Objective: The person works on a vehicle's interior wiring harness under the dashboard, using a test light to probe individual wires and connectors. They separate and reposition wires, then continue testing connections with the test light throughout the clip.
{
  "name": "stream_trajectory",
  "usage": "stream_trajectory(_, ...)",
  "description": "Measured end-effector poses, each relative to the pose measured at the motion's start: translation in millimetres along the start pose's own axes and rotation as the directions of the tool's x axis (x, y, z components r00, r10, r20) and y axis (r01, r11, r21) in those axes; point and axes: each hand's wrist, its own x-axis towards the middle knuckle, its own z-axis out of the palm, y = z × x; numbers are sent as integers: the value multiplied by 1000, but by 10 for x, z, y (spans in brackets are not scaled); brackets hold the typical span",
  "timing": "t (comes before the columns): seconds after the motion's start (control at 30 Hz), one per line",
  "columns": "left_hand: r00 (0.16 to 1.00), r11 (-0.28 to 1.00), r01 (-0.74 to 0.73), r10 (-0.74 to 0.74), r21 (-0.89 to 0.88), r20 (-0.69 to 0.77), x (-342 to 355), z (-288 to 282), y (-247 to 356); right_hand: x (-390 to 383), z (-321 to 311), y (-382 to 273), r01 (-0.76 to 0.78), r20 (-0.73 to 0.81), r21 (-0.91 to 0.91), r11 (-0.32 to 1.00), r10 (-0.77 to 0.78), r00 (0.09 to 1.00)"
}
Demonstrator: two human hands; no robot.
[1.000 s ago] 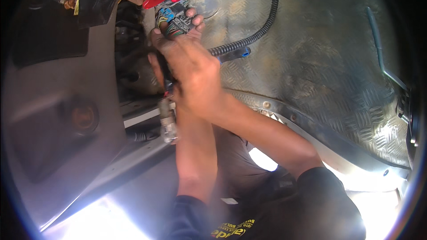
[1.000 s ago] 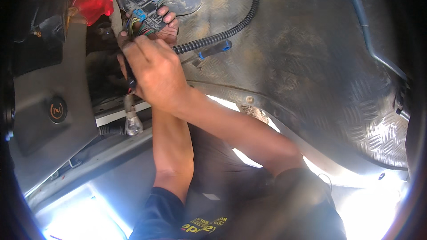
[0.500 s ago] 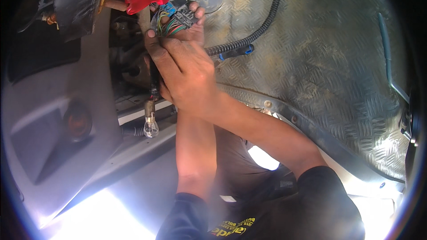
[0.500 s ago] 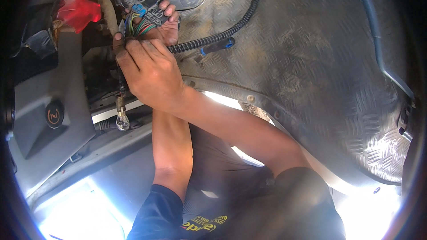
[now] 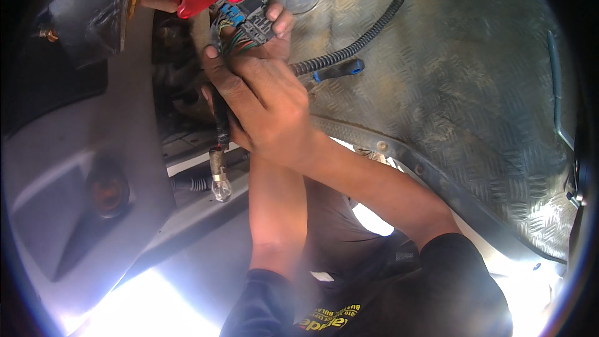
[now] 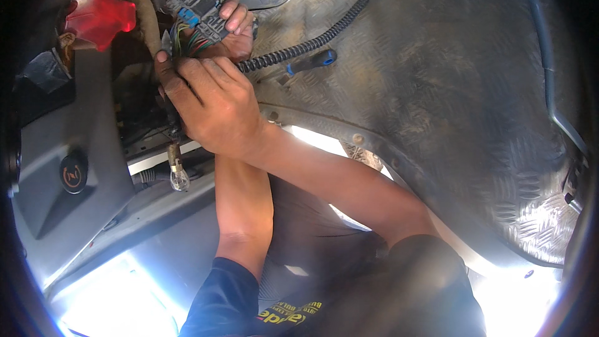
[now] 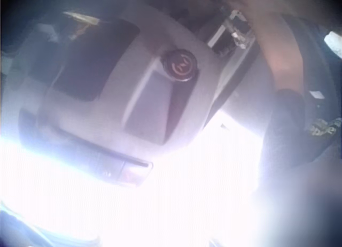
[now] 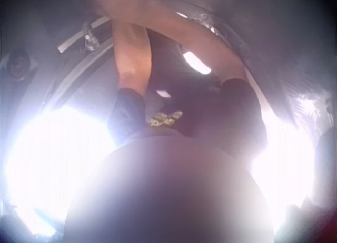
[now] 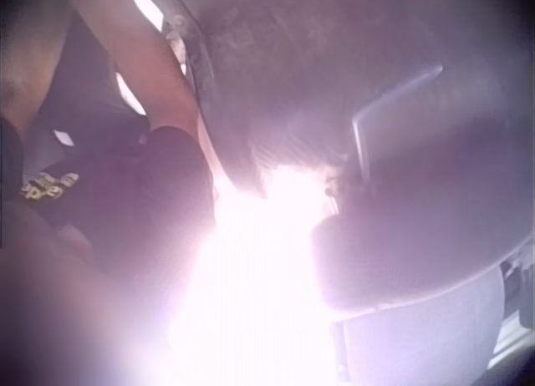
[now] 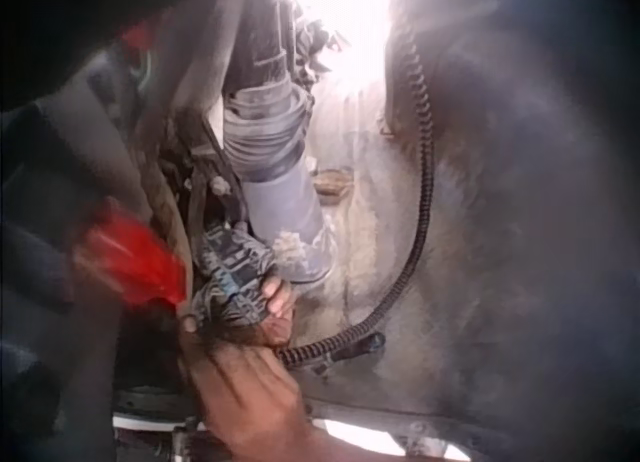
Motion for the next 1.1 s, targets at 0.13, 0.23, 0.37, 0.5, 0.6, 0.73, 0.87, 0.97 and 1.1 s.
stream_trajectory(0.13, 992, 996, 83, -82, -6, 96, 119, 134, 38, 16, 73, -78, -18, -31, 9, 1000, 18, 999)
stream_trajectory(0.23, 973, 990, 135, -128, -26, 193, 170, 61, -7, -8, 93, -16, 7, -39, -8, 1000, -7, 999)
stream_trajectory(0.37, 957, 985, 164, -147, -49, 249, 150, -35, 30, -9, 110, -42, 2, -39, -1, 1000, -2, 999)
stream_trajectory(0.5, 948, 982, 187, -174, -24, 268, 191, 30, 39, 21, 92, -19, -1, -51, 1, 1000, 1, 999)
stream_trajectory(0.6, 955, 988, 156, -151, 1, 255, 128, -25, 102, 33, 60, -48, -12, -43, 25, 1000, 13, 999)
stream_trajectory(0.73, 936, 983, 184, -172, -12, 309, 148, -94, 108, -5, 62, -49, -21, -29, 53, 998, 22, 999)
stream_trajectory(0.87, 938, 970, 236, -212, -58, 274, 295, -1, -65, 66, -70, 124, -76, -37, 148, 986, 82, 996)
stream_trajectory(0.97, 927, 956, 292, -278, -21, 253, 165, 222, 109, 17, -81, 2, -168, -4, 265, 949, 175, 985)
stream_trajectory(1.1, 904, 934, 357, -347, 9, 250, 179, 222, 46, 34, -170, 74, -234, -45, 271, 934, 255, 966)
